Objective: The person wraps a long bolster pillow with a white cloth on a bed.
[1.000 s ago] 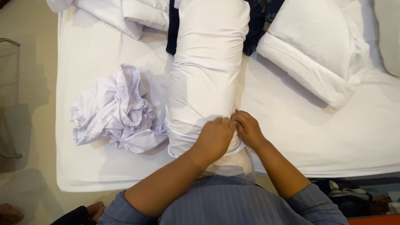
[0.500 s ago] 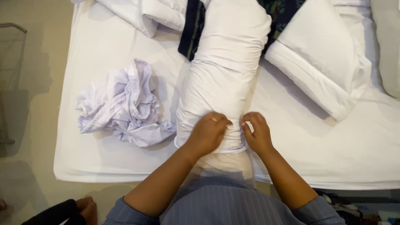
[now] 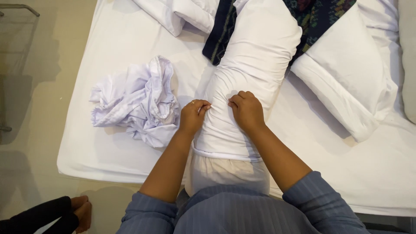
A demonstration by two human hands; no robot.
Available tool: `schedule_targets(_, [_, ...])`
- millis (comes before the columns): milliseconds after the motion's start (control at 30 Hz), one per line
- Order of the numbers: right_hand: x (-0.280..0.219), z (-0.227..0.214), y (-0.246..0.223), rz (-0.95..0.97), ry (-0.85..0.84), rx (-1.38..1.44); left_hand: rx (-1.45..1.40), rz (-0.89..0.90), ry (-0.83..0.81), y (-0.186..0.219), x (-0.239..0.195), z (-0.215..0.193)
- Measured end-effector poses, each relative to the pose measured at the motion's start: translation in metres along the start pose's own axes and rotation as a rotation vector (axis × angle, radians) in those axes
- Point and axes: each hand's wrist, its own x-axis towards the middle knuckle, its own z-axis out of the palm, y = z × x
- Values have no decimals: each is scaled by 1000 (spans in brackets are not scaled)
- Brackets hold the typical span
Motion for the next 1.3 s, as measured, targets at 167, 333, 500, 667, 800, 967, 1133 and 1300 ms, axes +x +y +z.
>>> schedule_targets(167, [-32,25,-11,-126,-134,-7,66,69,-89,-21,-8,-19])
schedule_targets(333, [-20,11,-29,-138,-69,74,162,116,-73,-20,-11,-22])
schedule_targets(500, [7,2,-25,-105,30,-21,-6,138,-58,-16,2,-2])
schedule_targets(667, [12,22,-9,-59,-74,-81,57,248,-60,-16,13,-3])
schedule_targets(800, [9,24,-6,-84,-108,-102,-16,333,-123,-10,14,-16])
schedule_targets(967, [-11,8,-21,-30,-206,-69,3,223,-238,-17,13,-23])
schedule_targets(1133, [-7,-25,-16,72,-288,3,103,164,-347,5,7,-36])
schedule_targets(1300, [-25,-27,1,143,-327,28,75,243,-427,18,-28,-34])
